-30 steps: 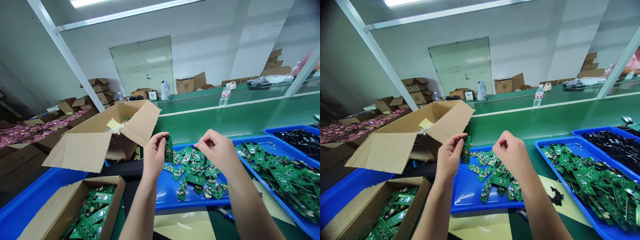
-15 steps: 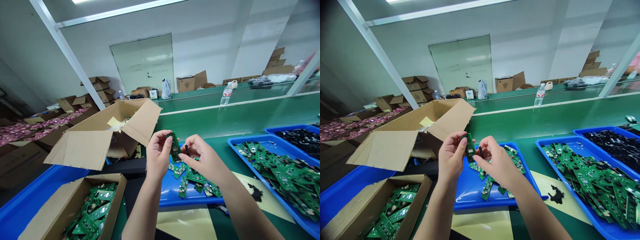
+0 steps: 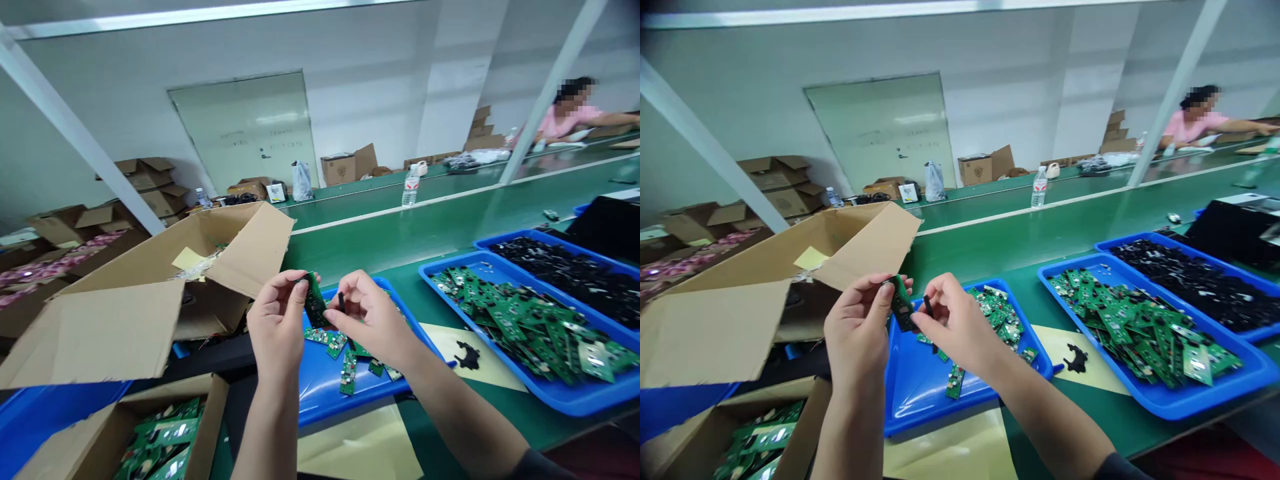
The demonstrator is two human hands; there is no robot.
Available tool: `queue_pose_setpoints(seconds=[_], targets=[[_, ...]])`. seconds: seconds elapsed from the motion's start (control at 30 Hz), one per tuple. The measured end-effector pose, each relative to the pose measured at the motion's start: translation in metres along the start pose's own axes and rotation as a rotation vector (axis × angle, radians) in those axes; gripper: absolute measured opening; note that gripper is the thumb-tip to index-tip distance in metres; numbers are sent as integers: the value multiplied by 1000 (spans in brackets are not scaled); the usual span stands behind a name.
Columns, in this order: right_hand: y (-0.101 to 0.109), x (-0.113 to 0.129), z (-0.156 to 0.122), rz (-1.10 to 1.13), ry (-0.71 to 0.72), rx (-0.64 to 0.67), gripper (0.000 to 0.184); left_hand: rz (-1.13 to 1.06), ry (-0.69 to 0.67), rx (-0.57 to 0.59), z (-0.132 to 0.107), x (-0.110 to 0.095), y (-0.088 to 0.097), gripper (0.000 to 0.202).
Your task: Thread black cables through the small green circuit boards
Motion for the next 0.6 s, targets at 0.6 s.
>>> queue_pose_setpoints(seconds=[0.6], targets=[[123, -22, -7, -315, -199, -419, 22, 273, -86, 109, 20, 12, -2, 32]])
Point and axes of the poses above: each hand's wrist, its own z-axis towards the middle knuckle, its own y-axis out of the back of the hand, x = y × z, the point moved 8 cm from there along z, towards the middle knuckle, and after that the axes turned 9 degrees about z, right-handed, at the moved point
